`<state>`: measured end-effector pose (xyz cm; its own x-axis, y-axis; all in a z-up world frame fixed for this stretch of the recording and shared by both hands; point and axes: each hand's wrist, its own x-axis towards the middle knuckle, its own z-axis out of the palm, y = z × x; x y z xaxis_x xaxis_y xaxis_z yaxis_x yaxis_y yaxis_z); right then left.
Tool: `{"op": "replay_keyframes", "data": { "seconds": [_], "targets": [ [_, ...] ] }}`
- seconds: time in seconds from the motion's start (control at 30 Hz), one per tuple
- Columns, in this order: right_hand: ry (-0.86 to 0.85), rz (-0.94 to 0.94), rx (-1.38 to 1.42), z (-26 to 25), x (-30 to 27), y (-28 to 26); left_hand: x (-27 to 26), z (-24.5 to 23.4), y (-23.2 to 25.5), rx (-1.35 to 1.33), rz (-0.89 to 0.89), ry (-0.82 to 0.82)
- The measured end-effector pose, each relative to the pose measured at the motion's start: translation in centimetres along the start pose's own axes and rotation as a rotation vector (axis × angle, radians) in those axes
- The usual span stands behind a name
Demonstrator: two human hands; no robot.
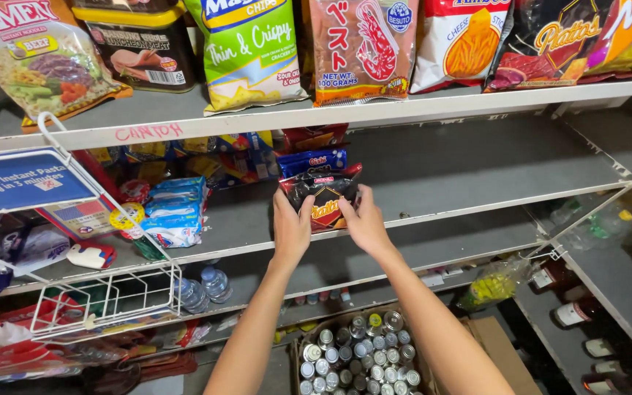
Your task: Stocking and organizing various packaged snack bags from a cardboard box onto metal shelves.
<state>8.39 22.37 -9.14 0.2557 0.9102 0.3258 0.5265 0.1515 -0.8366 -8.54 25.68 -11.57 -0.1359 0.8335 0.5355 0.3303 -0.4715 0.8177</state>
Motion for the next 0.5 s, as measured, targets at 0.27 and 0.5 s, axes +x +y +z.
{"op": "replay_keyframes", "data": {
  "seconds": [0.27, 0.5],
  "targets": [
    [0.359, -0.443, -0.301, 0.3, -3.0, -3.2, -0.9, -1.3, 2.4, 0.207, 0.139, 0.135],
    [0.183, -0.549, -0.582, 2.3, -3.1, -3.1, -0.9, -1.2, 1.5, 0.416, 0.392, 0.058]
  ]
}}
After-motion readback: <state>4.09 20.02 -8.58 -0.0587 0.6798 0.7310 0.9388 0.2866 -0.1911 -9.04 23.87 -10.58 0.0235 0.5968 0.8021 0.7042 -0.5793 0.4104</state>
